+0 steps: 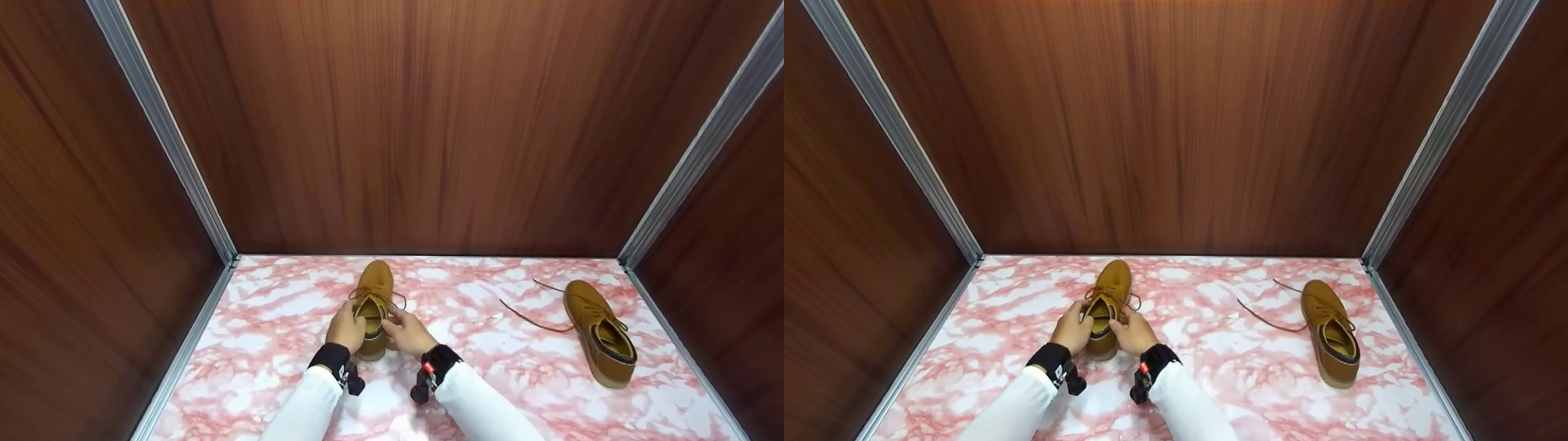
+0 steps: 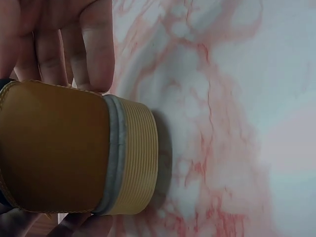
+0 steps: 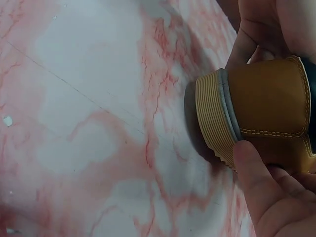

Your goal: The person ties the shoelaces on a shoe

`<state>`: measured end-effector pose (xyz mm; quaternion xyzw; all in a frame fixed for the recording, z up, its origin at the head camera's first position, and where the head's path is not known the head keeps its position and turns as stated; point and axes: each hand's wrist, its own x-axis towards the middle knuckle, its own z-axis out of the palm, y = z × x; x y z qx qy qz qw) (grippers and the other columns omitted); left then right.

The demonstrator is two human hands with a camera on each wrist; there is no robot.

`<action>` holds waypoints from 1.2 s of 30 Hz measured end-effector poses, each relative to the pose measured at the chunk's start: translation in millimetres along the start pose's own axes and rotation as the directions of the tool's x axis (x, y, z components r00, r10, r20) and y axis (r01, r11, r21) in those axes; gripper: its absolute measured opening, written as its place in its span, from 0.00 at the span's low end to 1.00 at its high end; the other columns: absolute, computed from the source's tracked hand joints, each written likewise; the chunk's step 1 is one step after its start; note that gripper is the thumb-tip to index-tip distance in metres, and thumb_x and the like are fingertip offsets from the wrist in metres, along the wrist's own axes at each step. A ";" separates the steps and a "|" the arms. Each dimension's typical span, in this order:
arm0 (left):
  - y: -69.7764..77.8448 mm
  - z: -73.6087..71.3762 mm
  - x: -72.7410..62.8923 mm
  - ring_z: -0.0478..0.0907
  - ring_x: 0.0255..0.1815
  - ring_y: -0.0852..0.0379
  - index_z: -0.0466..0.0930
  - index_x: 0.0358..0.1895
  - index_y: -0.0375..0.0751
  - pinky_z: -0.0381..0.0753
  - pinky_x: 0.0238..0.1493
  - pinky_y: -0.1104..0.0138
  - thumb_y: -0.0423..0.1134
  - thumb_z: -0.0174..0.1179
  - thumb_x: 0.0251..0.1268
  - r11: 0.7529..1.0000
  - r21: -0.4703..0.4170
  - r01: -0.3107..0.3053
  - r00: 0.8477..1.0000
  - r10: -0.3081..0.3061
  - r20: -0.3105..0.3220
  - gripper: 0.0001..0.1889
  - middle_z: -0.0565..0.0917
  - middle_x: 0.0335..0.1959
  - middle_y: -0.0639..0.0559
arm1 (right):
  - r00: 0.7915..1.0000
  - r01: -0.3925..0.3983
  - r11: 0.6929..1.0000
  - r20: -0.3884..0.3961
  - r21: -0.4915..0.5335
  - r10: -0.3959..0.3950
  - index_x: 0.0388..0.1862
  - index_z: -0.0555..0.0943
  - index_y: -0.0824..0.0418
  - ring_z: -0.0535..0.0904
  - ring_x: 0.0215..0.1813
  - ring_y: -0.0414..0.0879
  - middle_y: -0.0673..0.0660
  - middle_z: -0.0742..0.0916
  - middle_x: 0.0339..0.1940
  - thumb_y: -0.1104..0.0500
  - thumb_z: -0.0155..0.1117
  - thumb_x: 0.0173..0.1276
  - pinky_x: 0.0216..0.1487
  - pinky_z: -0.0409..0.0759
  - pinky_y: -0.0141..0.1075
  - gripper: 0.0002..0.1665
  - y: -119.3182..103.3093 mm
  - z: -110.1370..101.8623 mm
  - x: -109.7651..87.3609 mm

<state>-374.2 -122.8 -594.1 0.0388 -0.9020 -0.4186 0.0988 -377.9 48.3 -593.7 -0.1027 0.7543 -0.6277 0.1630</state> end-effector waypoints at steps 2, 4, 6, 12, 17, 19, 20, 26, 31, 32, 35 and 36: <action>-2.8 1.4 -0.4 0.82 0.63 0.34 0.74 0.68 0.31 0.79 0.65 0.43 0.32 0.54 0.69 1.000 0.002 0.009 1.000 -0.009 -0.002 0.24 0.84 0.61 0.32 | 1.000 0.001 1.000 0.005 0.003 -0.001 0.82 0.59 0.70 0.88 0.58 0.60 0.75 0.80 0.69 0.58 0.53 0.84 0.55 0.89 0.51 0.35 2.5 1.6 -0.6; -4.0 2.3 -0.6 0.82 0.63 0.34 0.75 0.67 0.31 0.79 0.65 0.43 0.32 0.54 0.69 1.000 0.000 0.023 1.000 -0.023 -0.004 0.24 0.84 0.61 0.32 | 1.000 -0.006 1.000 0.007 0.019 0.006 0.82 0.57 0.72 0.87 0.58 0.62 0.76 0.79 0.69 0.59 0.52 0.84 0.56 0.88 0.54 0.35 3.7 3.2 -1.1; -5.0 3.1 0.7 0.82 0.63 0.34 0.75 0.68 0.31 0.79 0.65 0.43 0.33 0.53 0.70 0.999 -0.001 0.034 0.999 -0.034 -0.007 0.24 0.84 0.62 0.32 | 1.000 -0.004 0.999 0.009 0.035 0.004 0.81 0.56 0.74 0.87 0.59 0.64 0.77 0.78 0.70 0.59 0.51 0.84 0.59 0.87 0.56 0.35 4.4 4.2 -0.8; -5.9 2.7 7.9 0.82 0.64 0.34 0.75 0.68 0.33 0.79 0.66 0.43 0.35 0.53 0.71 0.998 0.013 0.055 0.998 -0.055 -0.024 0.24 0.84 0.63 0.33 | 0.999 -0.014 0.995 0.036 0.102 0.010 0.82 0.54 0.73 0.84 0.64 0.67 0.77 0.75 0.73 0.61 0.47 0.85 0.63 0.84 0.57 0.34 3.7 4.3 2.7; -4.9 2.1 12.6 0.82 0.64 0.35 0.75 0.67 0.33 0.79 0.65 0.44 0.35 0.52 0.71 0.998 0.022 0.059 0.998 -0.058 -0.034 0.24 0.84 0.62 0.33 | 0.999 -0.033 0.992 0.045 0.118 0.028 0.84 0.56 0.67 0.85 0.62 0.67 0.76 0.76 0.74 0.60 0.46 0.86 0.61 0.85 0.58 0.33 4.3 2.5 4.5; -3.8 2.0 13.6 0.82 0.64 0.34 0.75 0.67 0.32 0.79 0.66 0.44 0.35 0.52 0.71 0.999 0.016 0.051 0.998 -0.051 -0.035 0.23 0.84 0.62 0.32 | 0.998 -0.046 0.990 0.052 0.132 0.039 0.84 0.56 0.64 0.85 0.62 0.66 0.74 0.76 0.74 0.59 0.46 0.86 0.60 0.85 0.58 0.33 4.5 1.6 4.7; -3.5 2.1 13.9 0.81 0.64 0.34 0.75 0.66 0.31 0.78 0.66 0.44 0.34 0.52 0.71 0.999 0.014 0.047 0.998 -0.046 -0.035 0.23 0.84 0.62 0.32 | 0.997 -0.050 0.990 0.057 0.135 0.043 0.85 0.56 0.63 0.85 0.62 0.66 0.73 0.76 0.74 0.58 0.46 0.86 0.60 0.85 0.58 0.33 4.8 1.1 4.6; -5.7 3.3 13.2 0.82 0.63 0.33 0.76 0.65 0.30 0.79 0.66 0.44 0.34 0.52 0.72 0.999 -0.005 0.040 0.998 -0.040 -0.046 0.22 0.85 0.60 0.31 | 0.994 -0.079 0.992 0.087 0.103 0.070 0.85 0.58 0.58 0.80 0.69 0.66 0.70 0.74 0.78 0.55 0.48 0.86 0.61 0.85 0.59 0.33 4.6 -3.2 1.2; -10.9 -0.2 7.7 0.80 0.66 0.33 0.74 0.69 0.30 0.77 0.69 0.43 0.36 0.51 0.77 0.998 -0.057 0.033 0.999 -0.035 -0.033 0.23 0.82 0.64 0.31 | 0.992 -0.059 0.997 0.114 0.042 0.054 0.85 0.54 0.64 0.71 0.76 0.71 0.72 0.68 0.81 0.57 0.47 0.86 0.62 0.84 0.60 0.35 2.3 -13.7 -5.5; -12.3 -1.3 6.6 0.79 0.68 0.33 0.73 0.70 0.30 0.76 0.71 0.43 0.37 0.51 0.78 0.998 -0.063 0.032 0.999 -0.034 -0.028 0.23 0.81 0.66 0.30 | 0.992 -0.052 0.998 0.116 0.029 0.048 0.85 0.54 0.64 0.70 0.77 0.71 0.73 0.67 0.81 0.57 0.47 0.86 0.62 0.84 0.60 0.35 1.3 -17.1 -7.1; -15.1 -5.1 2.3 0.75 0.72 0.33 0.70 0.73 0.29 0.72 0.74 0.43 0.39 0.51 0.80 0.997 -0.074 0.026 1.000 -0.027 -0.013 0.25 0.78 0.70 0.30 | 0.992 -0.035 0.999 0.117 0.004 0.035 0.85 0.55 0.64 0.67 0.79 0.72 0.73 0.65 0.82 0.57 0.47 0.86 0.63 0.83 0.60 0.34 -1.0 -30.3 -11.8; -15.9 -6.4 0.6 0.74 0.73 0.33 0.69 0.74 0.29 0.71 0.75 0.43 0.39 0.51 0.80 0.997 -0.074 0.023 1.000 -0.023 -0.011 0.26 0.77 0.70 0.29 | 0.993 -0.034 0.999 0.118 0.001 0.033 0.85 0.55 0.64 0.66 0.79 0.71 0.73 0.65 0.82 0.57 0.47 0.86 0.64 0.82 0.60 0.34 -1.8 -35.3 -13.1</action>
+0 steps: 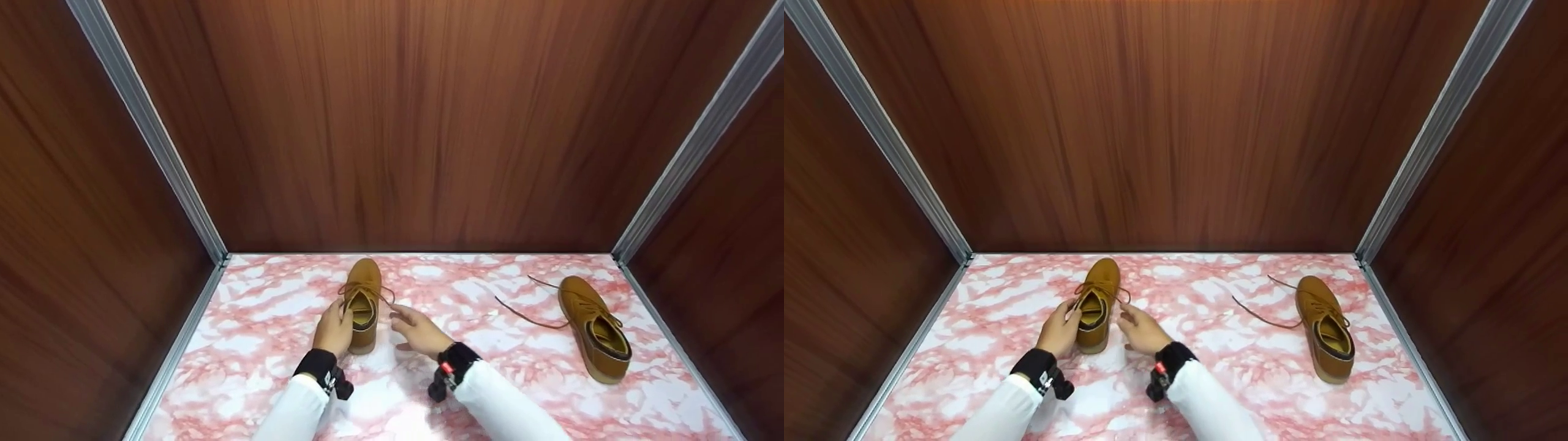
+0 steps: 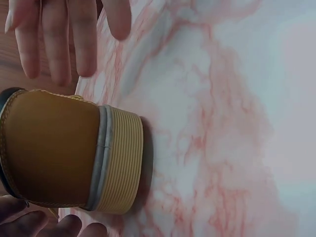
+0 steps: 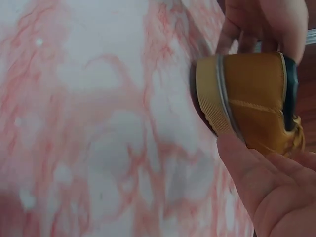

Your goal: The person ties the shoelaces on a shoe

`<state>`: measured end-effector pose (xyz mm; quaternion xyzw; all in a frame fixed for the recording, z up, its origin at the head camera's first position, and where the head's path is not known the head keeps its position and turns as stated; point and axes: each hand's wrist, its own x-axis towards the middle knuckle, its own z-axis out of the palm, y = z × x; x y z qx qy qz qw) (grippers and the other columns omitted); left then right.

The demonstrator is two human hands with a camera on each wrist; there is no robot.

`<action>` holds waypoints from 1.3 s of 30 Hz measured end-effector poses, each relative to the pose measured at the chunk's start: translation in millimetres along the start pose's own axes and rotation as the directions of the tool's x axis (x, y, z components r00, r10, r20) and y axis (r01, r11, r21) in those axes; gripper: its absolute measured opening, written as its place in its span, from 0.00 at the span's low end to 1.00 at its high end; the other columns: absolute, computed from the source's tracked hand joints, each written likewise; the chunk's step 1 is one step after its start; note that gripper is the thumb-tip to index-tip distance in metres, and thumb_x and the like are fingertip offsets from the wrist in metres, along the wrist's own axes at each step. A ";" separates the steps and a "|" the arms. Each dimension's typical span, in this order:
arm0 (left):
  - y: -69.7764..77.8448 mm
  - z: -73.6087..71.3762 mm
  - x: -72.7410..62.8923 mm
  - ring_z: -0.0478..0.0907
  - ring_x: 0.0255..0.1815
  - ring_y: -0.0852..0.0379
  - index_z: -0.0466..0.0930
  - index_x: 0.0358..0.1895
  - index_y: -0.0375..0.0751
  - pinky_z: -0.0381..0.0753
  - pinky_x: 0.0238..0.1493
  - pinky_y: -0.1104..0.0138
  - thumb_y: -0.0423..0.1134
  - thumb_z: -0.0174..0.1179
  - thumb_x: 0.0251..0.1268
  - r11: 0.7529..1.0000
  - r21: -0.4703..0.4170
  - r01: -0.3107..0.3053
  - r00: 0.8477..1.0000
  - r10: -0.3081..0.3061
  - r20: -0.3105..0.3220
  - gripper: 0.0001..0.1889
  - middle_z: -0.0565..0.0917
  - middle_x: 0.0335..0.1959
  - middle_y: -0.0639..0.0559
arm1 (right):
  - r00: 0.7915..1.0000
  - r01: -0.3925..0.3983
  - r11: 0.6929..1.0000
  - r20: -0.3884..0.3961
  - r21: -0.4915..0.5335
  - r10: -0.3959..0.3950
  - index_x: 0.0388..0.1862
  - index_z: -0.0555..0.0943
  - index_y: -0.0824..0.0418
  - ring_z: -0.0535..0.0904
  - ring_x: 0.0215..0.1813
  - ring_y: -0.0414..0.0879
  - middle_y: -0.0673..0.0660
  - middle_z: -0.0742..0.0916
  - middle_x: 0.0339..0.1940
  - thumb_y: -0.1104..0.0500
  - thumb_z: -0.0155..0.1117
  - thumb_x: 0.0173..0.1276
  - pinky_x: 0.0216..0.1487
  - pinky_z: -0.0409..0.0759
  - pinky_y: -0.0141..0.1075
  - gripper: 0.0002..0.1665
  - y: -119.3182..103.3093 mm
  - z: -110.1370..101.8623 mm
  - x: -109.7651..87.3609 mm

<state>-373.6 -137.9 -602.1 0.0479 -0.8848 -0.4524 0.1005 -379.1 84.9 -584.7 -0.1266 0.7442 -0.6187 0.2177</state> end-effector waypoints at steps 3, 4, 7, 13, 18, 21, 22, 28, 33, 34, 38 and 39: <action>1.7 -4.0 -7.3 0.71 0.75 0.32 0.67 0.76 0.30 0.68 0.77 0.42 0.41 0.52 0.80 1.000 0.002 -0.005 1.000 0.005 0.008 0.28 0.74 0.73 0.28 | 1.000 0.019 1.000 -0.009 -0.012 -0.019 0.84 0.55 0.66 0.65 0.80 0.72 0.73 0.64 0.82 0.57 0.48 0.85 0.66 0.80 0.62 0.34 -1.5 -17.0 -8.7; 2.5 -5.2 -9.7 0.71 0.75 0.31 0.66 0.76 0.30 0.68 0.77 0.42 0.41 0.52 0.80 1.000 0.005 -0.014 1.000 0.014 0.008 0.28 0.73 0.73 0.28 | 1.000 0.025 1.000 -0.014 -0.017 -0.025 0.84 0.55 0.66 0.64 0.80 0.72 0.74 0.64 0.82 0.57 0.48 0.86 0.67 0.79 0.63 0.34 -1.8 -22.8 -12.0; 5.2 -8.0 -16.6 0.67 0.77 0.30 0.64 0.78 0.30 0.65 0.79 0.41 0.42 0.53 0.80 0.999 0.011 -0.032 0.999 0.032 0.015 0.30 0.70 0.76 0.27 | 0.998 0.039 0.999 -0.038 -0.037 -0.040 0.84 0.56 0.67 0.64 0.81 0.71 0.75 0.65 0.82 0.57 0.49 0.86 0.68 0.78 0.65 0.34 -1.3 -40.9 -22.4; 11.4 -10.0 -27.8 0.63 0.80 0.31 0.61 0.80 0.32 0.63 0.80 0.41 0.45 0.55 0.79 0.995 0.069 -0.077 0.997 0.076 0.024 0.33 0.63 0.81 0.30 | 0.989 0.086 0.974 -0.104 -0.210 -0.109 0.83 0.61 0.65 0.71 0.77 0.69 0.73 0.70 0.79 0.53 0.52 0.85 0.62 0.84 0.59 0.34 1.9 -74.0 -45.2; 17.4 -6.3 -35.9 0.65 0.78 0.27 0.64 0.78 0.33 0.67 0.77 0.39 0.48 0.59 0.76 0.980 0.129 -0.150 0.988 0.152 -0.007 0.35 0.63 0.81 0.31 | 0.961 0.130 0.887 -0.165 -0.444 -0.224 0.79 0.68 0.61 0.77 0.73 0.64 0.68 0.76 0.76 0.52 0.58 0.82 0.70 0.79 0.57 0.32 0.2 -96.6 -64.0; 21.4 -3.6 -41.6 0.65 0.78 0.27 0.66 0.77 0.33 0.67 0.76 0.37 0.49 0.61 0.74 0.961 0.187 -0.203 0.977 0.210 -0.019 0.36 0.64 0.81 0.31 | 0.935 0.137 0.816 -0.198 -0.562 -0.293 0.78 0.71 0.60 0.78 0.72 0.63 0.65 0.79 0.75 0.55 0.61 0.80 0.70 0.78 0.57 0.31 -0.3 -111.7 -75.5; 23.1 -2.7 -43.6 0.64 0.78 0.28 0.66 0.77 0.34 0.66 0.75 0.35 0.50 0.61 0.74 0.955 0.207 -0.212 0.975 0.220 -0.018 0.36 0.64 0.81 0.31 | 0.928 0.136 0.796 -0.205 -0.589 -0.310 0.77 0.72 0.60 0.77 0.73 0.63 0.65 0.79 0.75 0.56 0.62 0.79 0.71 0.77 0.58 0.31 -0.4 -117.2 -79.6; 34.4 4.5 -53.0 0.62 0.81 0.30 0.66 0.79 0.41 0.64 0.71 0.27 0.55 0.62 0.71 0.923 0.297 -0.243 0.968 0.250 0.016 0.38 0.64 0.82 0.35 | 0.899 0.062 0.733 -0.281 -0.678 -0.336 0.77 0.70 0.63 0.72 0.76 0.68 0.70 0.76 0.75 0.58 0.63 0.78 0.77 0.68 0.63 0.32 4.0 -159.9 -107.9; 43.0 12.9 -57.0 0.62 0.81 0.31 0.67 0.78 0.43 0.64 0.71 0.26 0.57 0.63 0.69 0.898 0.330 -0.292 0.955 0.295 0.041 0.39 0.65 0.81 0.36 | 0.859 -0.013 0.702 -0.368 -0.712 -0.357 0.75 0.72 0.64 0.72 0.75 0.70 0.71 0.77 0.74 0.58 0.63 0.77 0.76 0.69 0.64 0.31 10.3 -200.1 -132.5; 44.5 14.4 -58.0 0.62 0.81 0.31 0.67 0.78 0.43 0.63 0.71 0.26 0.57 0.63 0.69 0.894 0.333 -0.301 0.952 0.302 0.048 0.39 0.65 0.81 0.36 | 0.848 -0.024 0.692 -0.381 -0.722 -0.368 0.75 0.72 0.65 0.72 0.74 0.70 0.71 0.77 0.74 0.59 0.63 0.77 0.75 0.69 0.64 0.30 11.8 -207.2 -137.0; 51.4 21.0 -61.2 0.61 0.82 0.30 0.66 0.79 0.44 0.62 0.74 0.28 0.59 0.62 0.69 0.881 0.338 -0.330 0.943 0.324 0.076 0.40 0.64 0.82 0.36 | 0.812 -0.058 0.659 -0.420 -0.750 -0.407 0.72 0.73 0.69 0.73 0.73 0.71 0.74 0.78 0.71 0.61 0.63 0.76 0.74 0.70 0.64 0.29 16.6 -231.8 -151.7; 53.6 22.8 -61.6 0.61 0.82 0.30 0.66 0.79 0.44 0.61 0.75 0.29 0.59 0.62 0.69 0.877 0.340 -0.340 0.940 0.333 0.080 0.40 0.64 0.82 0.36 | 0.808 -0.070 0.657 -0.429 -0.750 -0.403 0.72 0.73 0.69 0.73 0.73 0.71 0.74 0.78 0.71 0.60 0.62 0.77 0.74 0.69 0.64 0.29 17.2 -236.9 -155.3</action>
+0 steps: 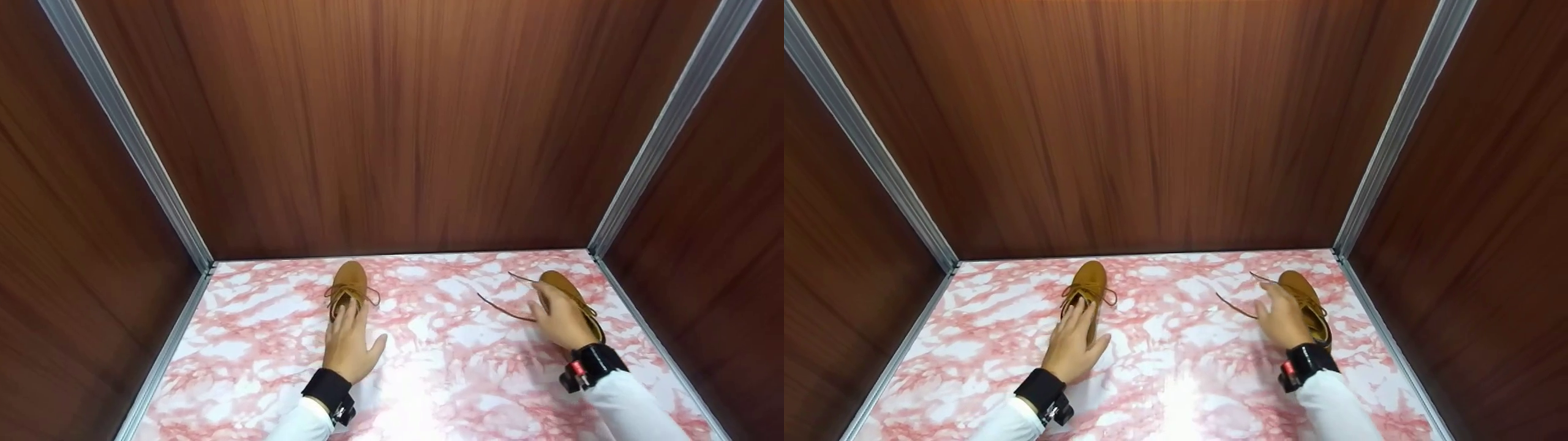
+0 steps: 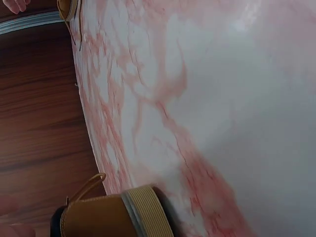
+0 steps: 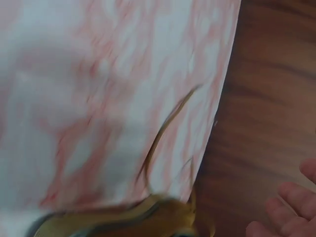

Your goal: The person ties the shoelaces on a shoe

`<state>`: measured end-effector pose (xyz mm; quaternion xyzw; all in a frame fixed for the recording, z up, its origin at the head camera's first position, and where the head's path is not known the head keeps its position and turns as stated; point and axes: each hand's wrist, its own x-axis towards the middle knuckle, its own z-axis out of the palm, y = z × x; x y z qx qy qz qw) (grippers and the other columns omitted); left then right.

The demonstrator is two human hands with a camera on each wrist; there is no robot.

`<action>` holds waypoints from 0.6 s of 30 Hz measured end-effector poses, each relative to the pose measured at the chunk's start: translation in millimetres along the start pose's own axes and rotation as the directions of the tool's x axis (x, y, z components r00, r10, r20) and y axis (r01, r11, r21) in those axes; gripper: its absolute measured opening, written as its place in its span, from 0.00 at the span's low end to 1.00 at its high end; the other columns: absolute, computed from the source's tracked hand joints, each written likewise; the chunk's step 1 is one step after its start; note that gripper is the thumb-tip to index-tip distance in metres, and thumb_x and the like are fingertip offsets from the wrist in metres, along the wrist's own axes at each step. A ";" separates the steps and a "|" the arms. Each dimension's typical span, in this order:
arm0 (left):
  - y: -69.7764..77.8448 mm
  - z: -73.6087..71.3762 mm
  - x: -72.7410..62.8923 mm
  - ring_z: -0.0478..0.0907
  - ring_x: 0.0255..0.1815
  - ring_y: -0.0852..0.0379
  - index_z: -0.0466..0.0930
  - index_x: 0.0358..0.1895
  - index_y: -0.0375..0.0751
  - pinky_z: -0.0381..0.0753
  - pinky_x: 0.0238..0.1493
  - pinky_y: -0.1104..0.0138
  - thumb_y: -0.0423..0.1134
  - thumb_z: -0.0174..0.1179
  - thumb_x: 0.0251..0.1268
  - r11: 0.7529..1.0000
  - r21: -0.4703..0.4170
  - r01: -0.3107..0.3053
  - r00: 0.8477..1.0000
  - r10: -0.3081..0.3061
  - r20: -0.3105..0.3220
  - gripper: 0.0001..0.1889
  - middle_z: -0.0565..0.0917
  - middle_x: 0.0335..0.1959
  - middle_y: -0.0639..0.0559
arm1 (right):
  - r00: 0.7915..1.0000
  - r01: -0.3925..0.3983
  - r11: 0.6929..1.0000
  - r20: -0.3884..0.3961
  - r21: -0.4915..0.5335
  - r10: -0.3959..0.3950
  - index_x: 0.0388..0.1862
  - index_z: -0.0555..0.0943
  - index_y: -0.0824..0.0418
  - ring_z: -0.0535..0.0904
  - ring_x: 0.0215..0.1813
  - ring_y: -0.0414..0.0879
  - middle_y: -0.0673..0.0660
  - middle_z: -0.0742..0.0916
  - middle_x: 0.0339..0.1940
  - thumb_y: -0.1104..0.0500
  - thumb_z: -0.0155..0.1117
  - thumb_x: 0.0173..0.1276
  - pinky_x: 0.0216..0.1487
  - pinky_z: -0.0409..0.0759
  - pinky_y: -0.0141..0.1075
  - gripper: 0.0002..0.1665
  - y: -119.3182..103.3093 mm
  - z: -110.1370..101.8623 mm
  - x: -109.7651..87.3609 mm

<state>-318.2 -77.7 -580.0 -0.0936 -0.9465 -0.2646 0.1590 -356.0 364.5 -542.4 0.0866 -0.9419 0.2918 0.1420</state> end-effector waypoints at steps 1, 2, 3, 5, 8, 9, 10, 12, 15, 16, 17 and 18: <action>2.8 1.6 0.9 0.61 0.81 0.29 0.66 0.79 0.43 0.61 0.75 0.30 0.59 0.63 0.68 1.000 0.001 -0.012 1.000 0.012 -0.001 0.40 0.65 0.81 0.35 | 1.000 -0.012 1.000 -0.003 -0.009 0.012 0.72 0.73 0.70 0.73 0.73 0.71 0.74 0.79 0.71 0.60 0.62 0.77 0.73 0.70 0.64 0.28 4.7 -4.0 -1.2; 5.8 3.3 1.8 0.62 0.81 0.29 0.67 0.79 0.43 0.61 0.75 0.30 0.59 0.63 0.68 1.000 0.005 -0.022 1.000 0.022 -0.001 0.40 0.65 0.81 0.35 | 1.000 -0.025 1.000 -0.007 -0.017 0.025 0.72 0.73 0.70 0.74 0.72 0.71 0.74 0.79 0.70 0.60 0.62 0.77 0.73 0.70 0.65 0.28 9.3 -7.6 -2.5; 9.1 5.0 2.8 0.62 0.81 0.29 0.67 0.79 0.43 0.61 0.76 0.30 0.59 0.63 0.68 0.999 0.008 -0.031 1.000 0.031 0.000 0.40 0.65 0.81 0.36 | 0.999 -0.038 0.999 -0.009 -0.024 0.038 0.72 0.73 0.71 0.74 0.71 0.72 0.75 0.79 0.70 0.59 0.61 0.77 0.72 0.70 0.65 0.29 13.5 -11.1 -4.0; 15.8 6.8 3.7 0.62 0.81 0.30 0.67 0.78 0.44 0.60 0.77 0.31 0.61 0.62 0.68 0.999 0.023 -0.040 0.999 0.040 0.006 0.40 0.65 0.82 0.37 | 0.998 -0.069 0.997 -0.008 -0.027 0.069 0.72 0.72 0.71 0.74 0.70 0.74 0.76 0.79 0.69 0.59 0.61 0.77 0.71 0.70 0.67 0.29 20.8 -16.7 -5.4; 27.0 10.5 4.8 0.61 0.82 0.33 0.67 0.78 0.44 0.57 0.78 0.31 0.62 0.61 0.68 0.998 0.028 -0.055 0.998 0.055 0.018 0.41 0.64 0.82 0.39 | 0.992 -0.122 0.992 -0.011 -0.027 0.122 0.73 0.71 0.71 0.73 0.70 0.76 0.78 0.78 0.69 0.59 0.60 0.78 0.70 0.70 0.68 0.30 32.9 -24.2 -7.1; 30.8 11.9 5.1 0.62 0.82 0.33 0.68 0.78 0.45 0.57 0.79 0.31 0.62 0.61 0.68 0.998 0.029 -0.062 0.998 0.062 0.020 0.41 0.64 0.82 0.40 | 0.990 -0.141 0.990 -0.008 -0.025 0.141 0.74 0.70 0.71 0.72 0.71 0.77 0.79 0.77 0.70 0.59 0.59 0.78 0.70 0.70 0.68 0.30 37.1 -26.6 -7.6; 34.5 13.6 5.3 0.62 0.82 0.33 0.68 0.78 0.45 0.56 0.79 0.32 0.62 0.62 0.68 0.997 0.027 -0.072 0.997 0.071 0.021 0.40 0.65 0.82 0.40 | 0.986 -0.165 0.986 -0.002 -0.024 0.165 0.74 0.69 0.71 0.72 0.71 0.77 0.79 0.77 0.70 0.59 0.59 0.78 0.71 0.69 0.68 0.31 41.5 -29.2 -8.2; 41.3 17.3 5.8 0.62 0.82 0.33 0.69 0.78 0.45 0.56 0.80 0.33 0.62 0.62 0.67 0.995 0.025 -0.093 0.995 0.092 0.027 0.40 0.66 0.81 0.39 | 0.977 -0.214 0.976 0.018 -0.032 0.214 0.76 0.67 0.72 0.72 0.71 0.78 0.80 0.76 0.71 0.58 0.57 0.77 0.69 0.71 0.68 0.33 50.4 -33.7 -9.6; 51.3 21.7 4.9 0.62 0.82 0.33 0.68 0.78 0.46 0.56 0.80 0.34 0.63 0.61 0.68 0.994 0.012 -0.111 0.992 0.110 0.054 0.41 0.65 0.82 0.39 | 0.954 -0.289 0.956 0.070 -0.056 0.293 0.78 0.63 0.72 0.73 0.69 0.79 0.82 0.74 0.71 0.56 0.55 0.77 0.66 0.73 0.68 0.36 63.8 -40.4 -12.6; 54.4 23.3 4.4 0.62 0.82 0.33 0.68 0.78 0.46 0.56 0.81 0.34 0.63 0.61 0.68 0.993 0.008 -0.115 0.991 0.114 0.065 0.41 0.64 0.82 0.39 | 0.943 -0.314 0.947 0.091 -0.066 0.319 0.78 0.61 0.72 0.72 0.69 0.79 0.82 0.73 0.71 0.55 0.54 0.77 0.66 0.73 0.69 0.37 67.8 -42.5 -13.9; 57.3 25.0 3.9 0.62 0.82 0.33 0.67 0.79 0.46 0.56 0.81 0.35 0.64 0.61 0.68 0.993 0.005 -0.117 0.990 0.116 0.076 0.41 0.64 0.82 0.39 | 0.933 -0.334 0.940 0.112 -0.074 0.341 0.79 0.60 0.72 0.71 0.69 0.80 0.83 0.72 0.72 0.55 0.53 0.77 0.66 0.73 0.69 0.38 72.0 -44.4 -15.1; 60.1 26.6 3.1 0.62 0.82 0.33 0.67 0.79 0.46 0.56 0.81 0.35 0.64 0.60 0.68 0.993 0.000 -0.117 0.989 0.116 0.088 0.41 0.63 0.83 0.39 | 0.924 -0.351 0.933 0.132 -0.082 0.360 0.79 0.59 0.72 0.71 0.69 0.80 0.83 0.71 0.72 0.54 0.52 0.77 0.66 0.73 0.69 0.39 75.8 -46.0 -16.5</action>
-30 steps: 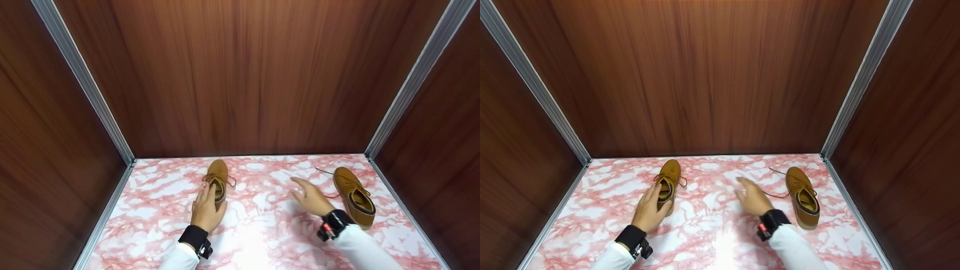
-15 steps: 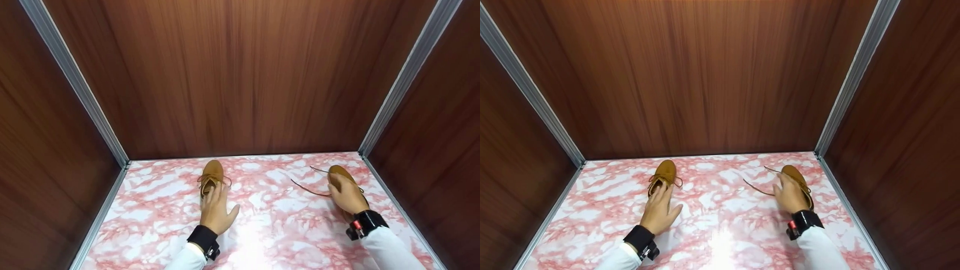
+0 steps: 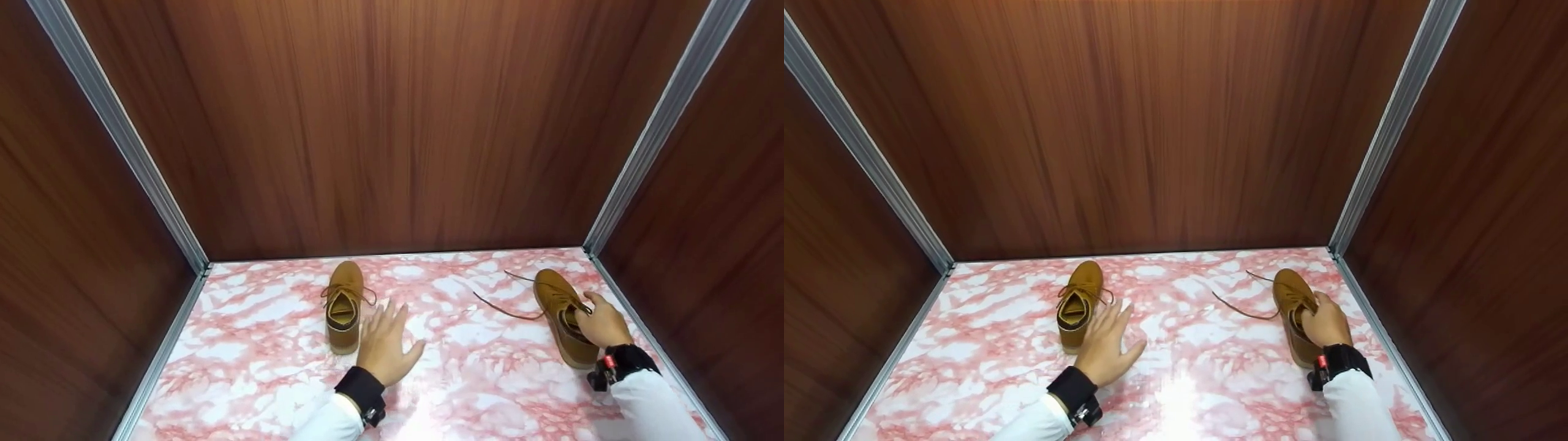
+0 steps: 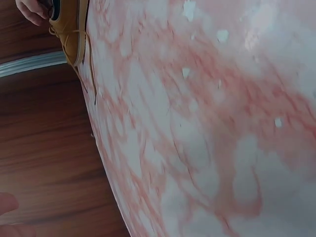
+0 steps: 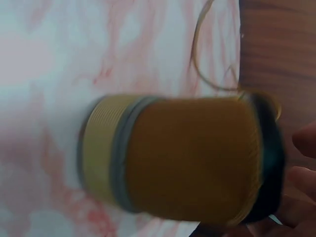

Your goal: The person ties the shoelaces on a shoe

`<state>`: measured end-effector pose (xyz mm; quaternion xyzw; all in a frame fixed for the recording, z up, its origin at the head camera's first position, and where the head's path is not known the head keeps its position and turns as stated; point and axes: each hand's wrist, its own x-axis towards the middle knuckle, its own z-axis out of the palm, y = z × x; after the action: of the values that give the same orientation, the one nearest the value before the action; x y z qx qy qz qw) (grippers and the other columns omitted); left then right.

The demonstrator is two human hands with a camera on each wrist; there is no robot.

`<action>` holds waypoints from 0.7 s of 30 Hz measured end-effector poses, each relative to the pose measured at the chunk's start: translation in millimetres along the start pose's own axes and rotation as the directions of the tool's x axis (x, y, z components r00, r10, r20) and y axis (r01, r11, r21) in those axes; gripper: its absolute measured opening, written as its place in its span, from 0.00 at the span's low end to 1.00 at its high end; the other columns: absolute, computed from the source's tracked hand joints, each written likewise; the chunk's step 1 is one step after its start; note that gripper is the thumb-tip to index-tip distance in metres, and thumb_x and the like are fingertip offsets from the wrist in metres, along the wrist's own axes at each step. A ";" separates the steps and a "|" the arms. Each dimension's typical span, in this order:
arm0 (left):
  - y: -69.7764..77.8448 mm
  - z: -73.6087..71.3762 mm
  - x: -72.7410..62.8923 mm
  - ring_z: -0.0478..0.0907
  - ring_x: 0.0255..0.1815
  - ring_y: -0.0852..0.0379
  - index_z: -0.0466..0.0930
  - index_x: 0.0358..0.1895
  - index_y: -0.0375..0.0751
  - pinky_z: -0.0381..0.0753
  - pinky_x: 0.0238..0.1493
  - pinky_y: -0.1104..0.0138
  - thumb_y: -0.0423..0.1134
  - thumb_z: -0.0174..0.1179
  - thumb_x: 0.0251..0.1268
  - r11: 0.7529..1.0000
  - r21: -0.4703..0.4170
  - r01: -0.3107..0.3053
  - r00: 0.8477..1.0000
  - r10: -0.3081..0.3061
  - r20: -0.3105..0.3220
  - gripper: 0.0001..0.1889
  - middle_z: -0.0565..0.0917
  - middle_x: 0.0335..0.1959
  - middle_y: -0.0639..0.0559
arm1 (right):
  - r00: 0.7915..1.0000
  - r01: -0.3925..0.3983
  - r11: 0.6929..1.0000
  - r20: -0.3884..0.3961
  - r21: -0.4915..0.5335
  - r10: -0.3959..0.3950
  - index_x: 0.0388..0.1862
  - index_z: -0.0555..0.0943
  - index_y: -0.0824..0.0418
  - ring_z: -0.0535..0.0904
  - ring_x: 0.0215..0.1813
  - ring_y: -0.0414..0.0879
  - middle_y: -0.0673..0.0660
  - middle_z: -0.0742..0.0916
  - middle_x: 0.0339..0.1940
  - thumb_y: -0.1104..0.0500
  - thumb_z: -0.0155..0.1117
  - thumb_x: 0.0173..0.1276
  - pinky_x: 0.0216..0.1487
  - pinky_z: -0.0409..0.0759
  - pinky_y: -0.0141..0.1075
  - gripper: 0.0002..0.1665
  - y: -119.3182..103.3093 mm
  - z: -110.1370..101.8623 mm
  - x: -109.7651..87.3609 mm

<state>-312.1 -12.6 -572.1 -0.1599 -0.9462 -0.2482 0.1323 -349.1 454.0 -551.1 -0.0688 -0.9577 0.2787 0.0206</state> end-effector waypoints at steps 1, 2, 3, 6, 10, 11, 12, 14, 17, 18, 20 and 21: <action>2.5 1.4 -0.4 0.62 0.82 0.33 0.66 0.79 0.46 0.57 0.80 0.35 0.64 0.60 0.68 1.000 -0.007 -0.001 1.000 0.001 0.008 0.41 0.63 0.83 0.39 | 1.000 -0.017 1.000 0.022 -0.003 0.017 0.80 0.57 0.73 0.70 0.70 0.81 0.84 0.70 0.73 0.54 0.51 0.77 0.67 0.72 0.69 0.40 3.5 -1.0 0.3; 4.6 3.3 -0.4 0.63 0.81 0.33 0.66 0.79 0.46 0.57 0.80 0.35 0.63 0.60 0.68 1.000 -0.011 -0.005 1.000 0.005 0.011 0.41 0.63 0.83 0.39 | 0.999 -0.029 1.000 0.040 -0.007 0.029 0.80 0.56 0.74 0.69 0.70 0.81 0.84 0.69 0.73 0.54 0.51 0.77 0.67 0.72 0.69 0.40 6.6 -1.8 0.6; 6.9 4.8 -0.6 0.63 0.81 0.33 0.66 0.79 0.46 0.58 0.80 0.35 0.63 0.60 0.68 1.000 -0.013 -0.008 1.000 0.008 0.016 0.41 0.63 0.83 0.39 | 0.997 -0.041 0.999 0.060 -0.007 0.041 0.80 0.55 0.75 0.68 0.71 0.81 0.84 0.69 0.73 0.53 0.50 0.77 0.68 0.71 0.69 0.41 9.8 -2.3 1.2; 13.6 8.5 -1.5 0.62 0.82 0.34 0.66 0.79 0.46 0.59 0.79 0.35 0.63 0.61 0.68 1.000 -0.025 -0.013 0.999 0.013 0.033 0.41 0.63 0.83 0.39 | 0.992 -0.071 0.997 0.105 -0.004 0.071 0.79 0.53 0.79 0.67 0.72 0.81 0.85 0.69 0.72 0.53 0.50 0.78 0.70 0.70 0.68 0.42 16.1 -3.0 3.0; 20.6 12.2 -1.1 0.62 0.82 0.34 0.66 0.79 0.47 0.60 0.79 0.35 0.63 0.61 0.68 0.999 -0.044 -0.016 0.999 0.019 0.050 0.41 0.63 0.83 0.39 | 0.984 -0.114 0.993 0.136 -0.010 0.114 0.76 0.57 0.82 0.71 0.69 0.78 0.85 0.70 0.71 0.52 0.51 0.77 0.68 0.74 0.64 0.42 19.3 -4.8 5.6; 22.0 13.1 -0.8 0.62 0.82 0.34 0.66 0.80 0.47 0.60 0.79 0.35 0.63 0.61 0.68 0.999 -0.050 -0.017 0.998 0.019 0.053 0.41 0.63 0.83 0.39 | 0.982 -0.127 0.992 0.139 -0.006 0.126 0.75 0.60 0.82 0.73 0.66 0.76 0.84 0.71 0.70 0.52 0.52 0.76 0.65 0.77 0.61 0.41 19.4 -5.3 5.8; 23.4 13.9 -0.5 0.62 0.82 0.33 0.66 0.80 0.47 0.61 0.79 0.35 0.63 0.60 0.69 0.998 -0.055 -0.017 0.998 0.020 0.058 0.41 0.63 0.83 0.39 | 0.981 -0.133 0.991 0.138 -0.008 0.133 0.73 0.64 0.82 0.76 0.63 0.74 0.84 0.74 0.69 0.53 0.52 0.76 0.61 0.80 0.58 0.39 19.6 -5.7 6.2; 26.1 15.7 -0.1 0.62 0.82 0.33 0.65 0.80 0.47 0.62 0.78 0.35 0.63 0.59 0.69 0.998 -0.067 -0.016 0.997 0.021 0.070 0.41 0.63 0.83 0.39 | 0.980 -0.146 0.989 0.138 0.002 0.145 0.68 0.70 0.82 0.80 0.55 0.69 0.82 0.79 0.63 0.54 0.54 0.74 0.51 0.83 0.50 0.35 19.6 -5.4 6.5; 30.3 19.1 -0.1 0.62 0.81 0.32 0.66 0.79 0.46 0.63 0.78 0.36 0.62 0.60 0.70 0.995 -0.103 -0.015 0.996 0.024 0.087 0.40 0.64 0.82 0.38 | 0.980 -0.150 0.988 0.133 0.021 0.146 0.60 0.76 0.82 0.83 0.48 0.63 0.78 0.84 0.54 0.54 0.56 0.72 0.43 0.83 0.43 0.31 17.1 -0.2 6.0; 32.0 20.0 -0.1 0.62 0.81 0.31 0.65 0.80 0.46 0.64 0.78 0.36 0.62 0.60 0.70 0.993 -0.118 -0.012 0.995 0.024 0.096 0.40 0.63 0.82 0.37 | 0.982 -0.143 0.990 0.128 0.020 0.139 0.58 0.77 0.81 0.83 0.47 0.62 0.77 0.84 0.52 0.54 0.57 0.72 0.43 0.82 0.42 0.30 15.3 2.3 5.8; 35.2 21.9 0.4 0.62 0.81 0.31 0.65 0.80 0.45 0.64 0.78 0.37 0.62 0.60 0.70 0.989 -0.148 -0.011 0.994 0.027 0.106 0.40 0.64 0.82 0.37 | 0.986 -0.131 0.991 0.112 0.039 0.126 0.57 0.78 0.81 0.84 0.45 0.60 0.76 0.86 0.50 0.55 0.58 0.72 0.41 0.83 0.42 0.29 10.0 9.0 4.7; 37.0 22.2 0.7 0.62 0.81 0.31 0.65 0.80 0.45 0.64 0.78 0.37 0.62 0.59 0.70 0.986 -0.165 -0.009 0.993 0.028 0.112 0.40 0.64 0.82 0.36 | 0.989 -0.119 0.992 0.096 0.043 0.114 0.57 0.79 0.80 0.85 0.44 0.60 0.76 0.86 0.50 0.55 0.58 0.71 0.40 0.83 0.41 0.28 6.2 12.4 4.0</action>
<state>-302.8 29.5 -574.7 -0.1929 -0.9270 -0.3146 0.0666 -353.3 453.2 -564.9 -0.1108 -0.9449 0.3055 -0.0390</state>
